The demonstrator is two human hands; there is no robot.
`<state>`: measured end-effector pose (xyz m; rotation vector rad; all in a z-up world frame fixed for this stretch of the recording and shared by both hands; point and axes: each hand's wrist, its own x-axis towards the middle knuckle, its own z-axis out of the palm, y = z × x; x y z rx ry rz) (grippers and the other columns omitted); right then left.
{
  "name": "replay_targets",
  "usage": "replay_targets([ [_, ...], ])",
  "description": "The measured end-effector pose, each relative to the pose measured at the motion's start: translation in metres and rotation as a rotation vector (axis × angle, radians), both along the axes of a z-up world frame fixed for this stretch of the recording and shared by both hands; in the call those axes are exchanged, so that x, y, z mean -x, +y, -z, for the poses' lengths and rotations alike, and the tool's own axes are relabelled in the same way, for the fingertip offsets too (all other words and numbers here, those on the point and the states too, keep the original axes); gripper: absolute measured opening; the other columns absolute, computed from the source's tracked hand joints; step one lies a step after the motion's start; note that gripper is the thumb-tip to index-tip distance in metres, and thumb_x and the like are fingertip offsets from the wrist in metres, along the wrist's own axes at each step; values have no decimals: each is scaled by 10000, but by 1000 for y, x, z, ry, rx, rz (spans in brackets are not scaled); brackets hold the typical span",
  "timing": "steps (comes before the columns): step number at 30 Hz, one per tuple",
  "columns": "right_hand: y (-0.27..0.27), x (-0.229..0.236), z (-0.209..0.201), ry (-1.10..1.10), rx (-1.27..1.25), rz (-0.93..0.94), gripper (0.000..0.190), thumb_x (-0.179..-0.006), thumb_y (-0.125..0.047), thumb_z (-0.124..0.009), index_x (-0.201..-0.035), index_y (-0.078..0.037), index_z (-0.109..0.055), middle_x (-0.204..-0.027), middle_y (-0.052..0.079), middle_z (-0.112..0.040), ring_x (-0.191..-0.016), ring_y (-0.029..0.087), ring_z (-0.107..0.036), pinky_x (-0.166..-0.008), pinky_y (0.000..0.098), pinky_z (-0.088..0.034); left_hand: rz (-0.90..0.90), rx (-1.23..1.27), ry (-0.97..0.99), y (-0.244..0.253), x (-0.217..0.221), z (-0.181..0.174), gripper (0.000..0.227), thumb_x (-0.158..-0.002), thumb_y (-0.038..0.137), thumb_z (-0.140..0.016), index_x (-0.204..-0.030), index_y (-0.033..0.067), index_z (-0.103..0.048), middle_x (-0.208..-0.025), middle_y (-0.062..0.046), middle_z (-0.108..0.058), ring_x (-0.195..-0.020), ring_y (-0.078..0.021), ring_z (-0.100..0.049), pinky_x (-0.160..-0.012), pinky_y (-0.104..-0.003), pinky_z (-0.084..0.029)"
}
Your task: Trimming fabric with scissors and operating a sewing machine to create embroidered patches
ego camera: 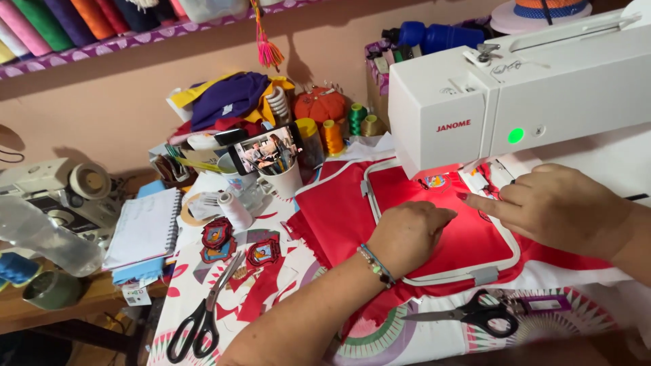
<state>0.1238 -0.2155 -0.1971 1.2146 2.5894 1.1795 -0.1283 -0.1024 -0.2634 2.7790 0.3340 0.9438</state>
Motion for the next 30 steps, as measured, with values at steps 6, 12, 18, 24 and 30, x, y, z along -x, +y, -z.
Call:
replay_targets([
  [6,23,-11,21,-121,95,303,654,-842,-91,-637,-1426,-365,-528,-658,-101,-627,-685,202,-667,-809,466,-603,-16,16,-9,1,6,-6,100,-939,77,-552,-904,80,-646,-762,-134,-650,-702,-377,-628,-473,-518,-406],
  [12,58,-9,6,-176,468,761,688,-990,-357,-424,-1562,-583,-116,-774,-105,-623,-802,151,-654,-719,357,-529,-80,-6,-19,6,11,-2,197,-942,96,-542,-1055,44,-694,-813,-149,-638,-719,-404,-621,-568,-537,-460],
  [18,69,21,-30,89,780,929,825,-946,-272,-431,-1575,-668,-71,-1252,-199,-607,-1080,45,-678,-879,241,-533,-50,7,-10,14,17,-3,132,-940,76,-549,-939,42,-676,-771,-138,-635,-692,-389,-604,-550,-515,-456],
  [24,69,29,-15,189,717,726,657,-1037,-363,-335,-1569,-644,-71,-1687,-228,-231,-1461,125,-421,-1087,249,-421,-91,-41,122,21,17,-2,204,-942,121,-556,-756,79,-629,-727,-102,-682,-690,-365,-629,-486,-508,-441],
  [30,81,31,50,-222,288,719,770,-993,-142,-406,-1646,-453,-139,-727,-206,-653,-574,134,-638,-521,378,-410,-211,-107,46,29,14,6,140,-930,136,-588,-826,61,-644,-708,-98,-601,-630,-341,-579,-438,-491,-418],
])
